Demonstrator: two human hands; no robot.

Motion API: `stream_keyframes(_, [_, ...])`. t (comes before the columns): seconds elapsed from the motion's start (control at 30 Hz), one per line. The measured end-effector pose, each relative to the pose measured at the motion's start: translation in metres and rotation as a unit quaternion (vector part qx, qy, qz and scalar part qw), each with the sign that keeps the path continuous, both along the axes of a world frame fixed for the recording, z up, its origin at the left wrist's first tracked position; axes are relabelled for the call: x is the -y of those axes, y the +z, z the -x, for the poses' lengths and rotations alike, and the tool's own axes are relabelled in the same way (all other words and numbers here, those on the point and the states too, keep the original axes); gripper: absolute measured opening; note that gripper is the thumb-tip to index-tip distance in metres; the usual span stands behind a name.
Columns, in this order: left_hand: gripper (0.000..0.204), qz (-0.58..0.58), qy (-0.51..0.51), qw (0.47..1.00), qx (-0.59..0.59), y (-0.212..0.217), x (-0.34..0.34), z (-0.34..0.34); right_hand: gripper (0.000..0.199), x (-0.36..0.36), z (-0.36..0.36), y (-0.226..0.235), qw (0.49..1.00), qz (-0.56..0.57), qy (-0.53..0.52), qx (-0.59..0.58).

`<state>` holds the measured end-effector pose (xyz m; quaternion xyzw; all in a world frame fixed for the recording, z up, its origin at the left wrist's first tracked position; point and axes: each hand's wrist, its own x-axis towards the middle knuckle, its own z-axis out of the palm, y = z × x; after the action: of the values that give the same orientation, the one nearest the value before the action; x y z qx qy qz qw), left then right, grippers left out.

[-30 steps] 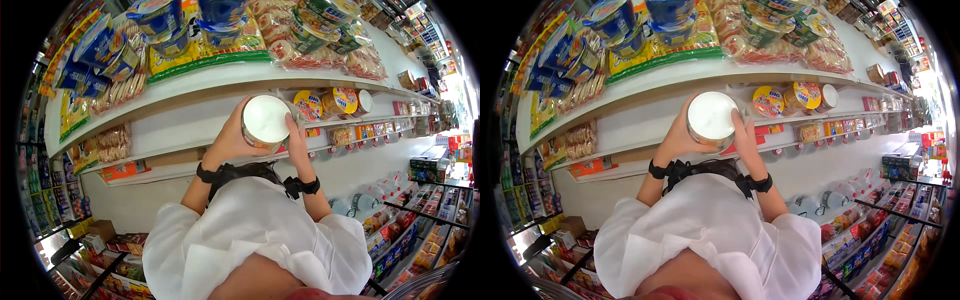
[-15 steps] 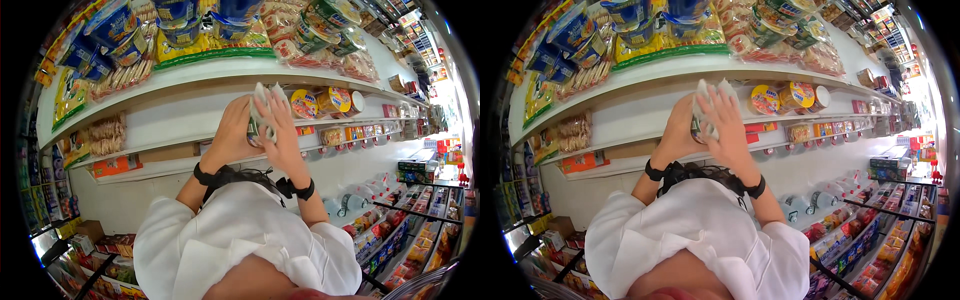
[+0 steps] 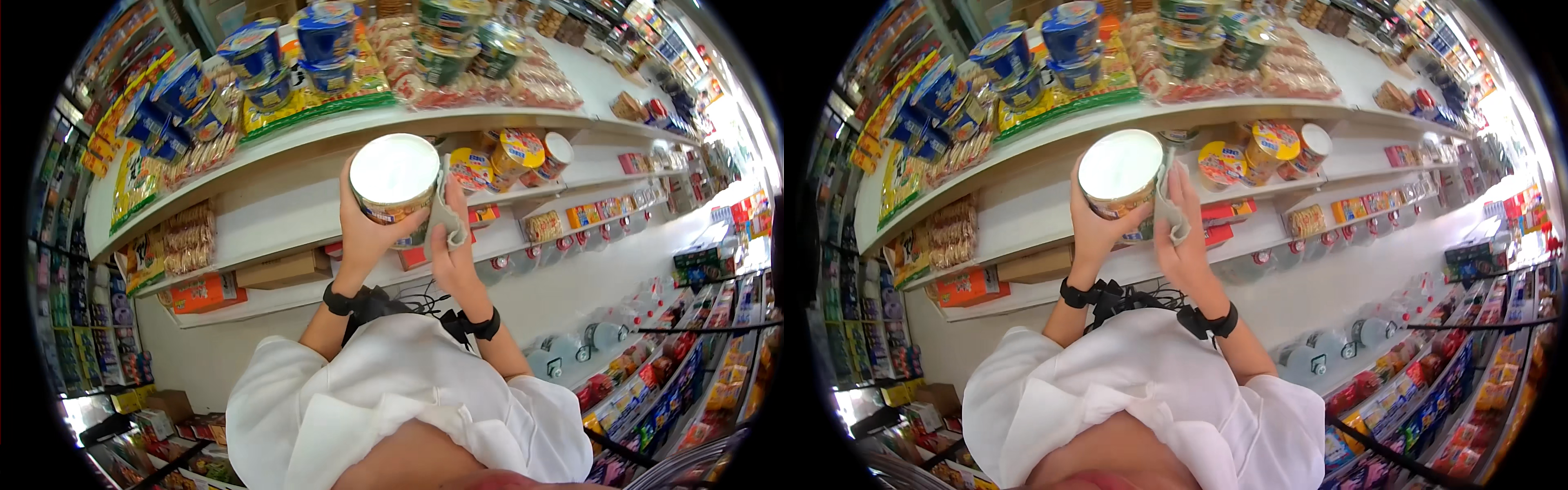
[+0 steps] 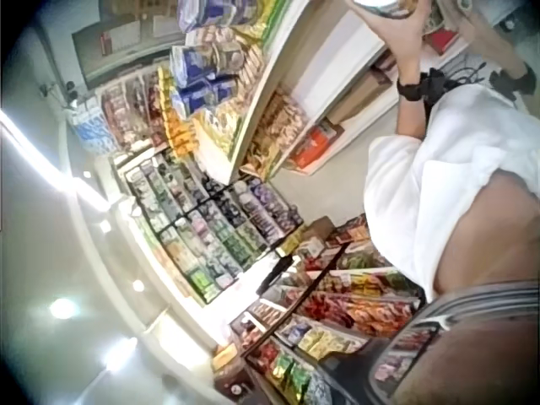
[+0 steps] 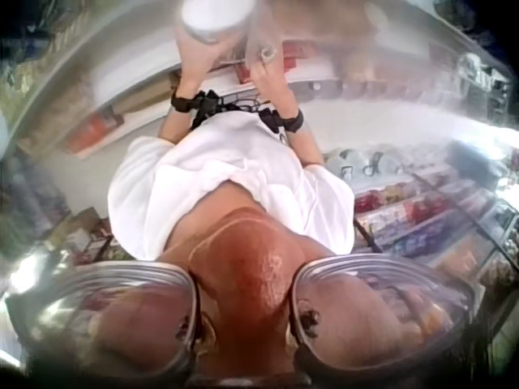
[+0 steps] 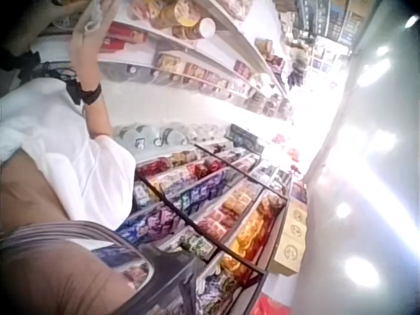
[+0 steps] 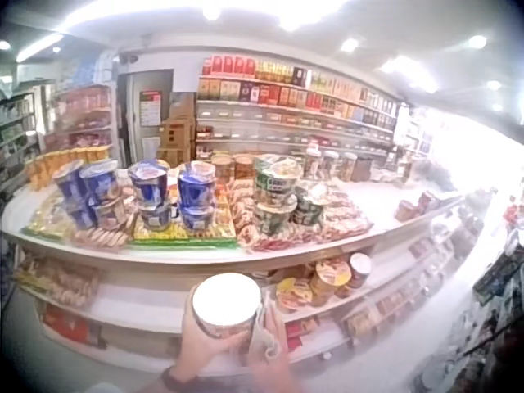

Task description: Cleaning several containers of instant noodles with a cloth in a supermarket.

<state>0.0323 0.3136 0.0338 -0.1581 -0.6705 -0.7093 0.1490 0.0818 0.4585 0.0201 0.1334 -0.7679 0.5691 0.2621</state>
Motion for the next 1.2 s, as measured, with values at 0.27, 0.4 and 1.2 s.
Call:
stream_keyframes(0.27, [0.106, 0.021, -0.254, 0.966, 0.045, 0.013, -0.027, -0.050, 0.060, -0.091, -0.071, -0.021, 0.959, 0.170, 0.077, 0.214])
stream_keyframes(0.4, [0.111, -0.032, -0.366, 0.924, 0.104, -0.014, -0.030, -0.064, 0.070, -0.106, -0.092, -0.034, 0.965, 0.150, 0.130, 0.172])
stream_keyframes(1.2, [0.101, 0.131, -0.141, 0.979, -0.071, 0.043, 0.062, -0.108, 0.070, -0.006, -0.092, -0.012, 0.912, 0.264, 0.191, 0.251])
